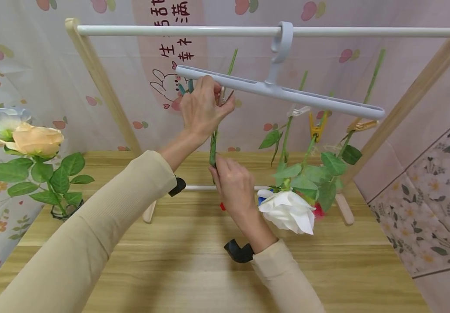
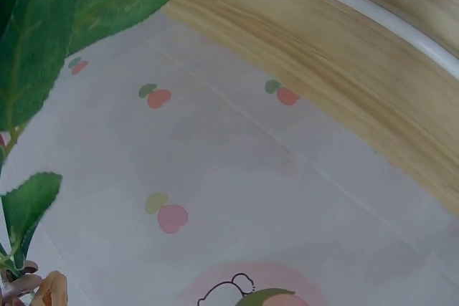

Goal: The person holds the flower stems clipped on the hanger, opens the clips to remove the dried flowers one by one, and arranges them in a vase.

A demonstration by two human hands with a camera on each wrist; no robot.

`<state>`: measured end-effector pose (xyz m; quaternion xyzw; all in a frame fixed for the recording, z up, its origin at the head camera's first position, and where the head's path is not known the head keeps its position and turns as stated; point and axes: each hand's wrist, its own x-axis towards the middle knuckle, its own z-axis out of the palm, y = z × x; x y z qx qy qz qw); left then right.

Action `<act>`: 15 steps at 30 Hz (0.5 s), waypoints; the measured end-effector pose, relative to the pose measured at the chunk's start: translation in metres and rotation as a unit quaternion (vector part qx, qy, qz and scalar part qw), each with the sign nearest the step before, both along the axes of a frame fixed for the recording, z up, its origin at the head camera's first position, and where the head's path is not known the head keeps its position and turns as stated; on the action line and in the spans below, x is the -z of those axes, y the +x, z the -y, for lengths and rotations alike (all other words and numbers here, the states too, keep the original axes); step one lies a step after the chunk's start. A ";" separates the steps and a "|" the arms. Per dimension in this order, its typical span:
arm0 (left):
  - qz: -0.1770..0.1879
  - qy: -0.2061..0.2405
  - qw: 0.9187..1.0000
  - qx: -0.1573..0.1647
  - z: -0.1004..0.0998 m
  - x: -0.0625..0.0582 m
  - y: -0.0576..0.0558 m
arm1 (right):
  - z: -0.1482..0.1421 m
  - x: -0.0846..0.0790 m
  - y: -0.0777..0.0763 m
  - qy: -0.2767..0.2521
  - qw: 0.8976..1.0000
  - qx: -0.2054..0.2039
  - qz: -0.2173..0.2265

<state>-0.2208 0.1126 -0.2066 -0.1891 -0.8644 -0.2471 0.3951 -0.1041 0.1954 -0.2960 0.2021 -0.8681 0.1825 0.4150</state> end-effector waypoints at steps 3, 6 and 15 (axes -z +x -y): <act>-0.008 -0.018 1.000 -0.009 0.001 -0.001 0.000 | 0.001 0.000 0.002 -0.006 1.000 0.005 0.006; -0.016 -0.030 0.999 -0.010 0.003 -0.001 0.001 | 0.000 0.000 0.002 -0.012 1.000 0.018 0.016; -0.006 -0.023 1.000 0.009 0.004 -0.001 0.005 | -0.007 -0.002 0.002 -0.016 0.994 0.053 0.095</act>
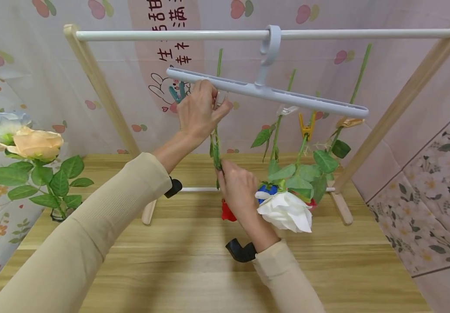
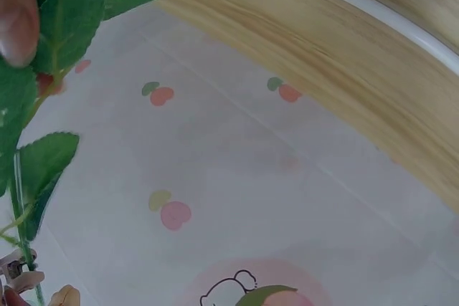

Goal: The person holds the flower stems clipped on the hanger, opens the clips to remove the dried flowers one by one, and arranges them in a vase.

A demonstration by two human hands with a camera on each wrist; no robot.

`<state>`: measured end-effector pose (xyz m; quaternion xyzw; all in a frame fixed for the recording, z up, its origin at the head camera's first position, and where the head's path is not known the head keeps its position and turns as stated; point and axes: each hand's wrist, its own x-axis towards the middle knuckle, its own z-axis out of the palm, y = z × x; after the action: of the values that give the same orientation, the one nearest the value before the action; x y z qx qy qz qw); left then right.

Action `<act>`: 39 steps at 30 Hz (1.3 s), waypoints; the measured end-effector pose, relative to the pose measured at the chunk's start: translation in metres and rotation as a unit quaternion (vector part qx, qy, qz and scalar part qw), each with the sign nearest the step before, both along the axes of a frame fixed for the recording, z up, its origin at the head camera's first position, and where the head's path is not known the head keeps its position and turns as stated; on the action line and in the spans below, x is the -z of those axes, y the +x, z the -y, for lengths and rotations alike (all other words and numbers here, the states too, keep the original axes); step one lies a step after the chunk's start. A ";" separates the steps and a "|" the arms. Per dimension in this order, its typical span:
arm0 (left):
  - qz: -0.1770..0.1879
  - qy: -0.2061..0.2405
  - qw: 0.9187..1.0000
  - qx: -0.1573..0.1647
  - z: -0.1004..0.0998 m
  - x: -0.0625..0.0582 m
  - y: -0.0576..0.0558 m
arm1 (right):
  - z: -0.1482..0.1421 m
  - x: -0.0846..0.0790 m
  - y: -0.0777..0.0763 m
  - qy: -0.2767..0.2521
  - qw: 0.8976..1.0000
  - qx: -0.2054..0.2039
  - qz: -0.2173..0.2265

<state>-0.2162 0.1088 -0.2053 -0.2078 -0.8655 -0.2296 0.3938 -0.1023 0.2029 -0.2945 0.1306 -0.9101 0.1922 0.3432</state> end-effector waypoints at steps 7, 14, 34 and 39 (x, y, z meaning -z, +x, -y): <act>0.014 0.009 1.000 0.014 0.001 -0.001 0.002 | -0.004 -0.003 0.002 0.002 0.999 0.008 0.044; 0.019 0.009 1.000 0.015 0.005 -0.003 0.002 | -0.012 0.000 0.004 0.054 0.989 0.001 0.138; 0.086 0.079 0.985 0.129 0.051 -0.005 0.014 | -0.018 -0.009 0.022 -0.014 0.988 -0.084 0.132; 0.121 -0.070 0.959 0.247 0.083 0.021 0.035 | -0.021 -0.009 0.024 -0.035 0.982 -0.125 0.139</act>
<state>-0.1814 0.0260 -0.2263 -0.4130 -0.8422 -0.2820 0.2016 -0.0783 0.2240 -0.2852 0.2031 -0.9183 0.2811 0.1910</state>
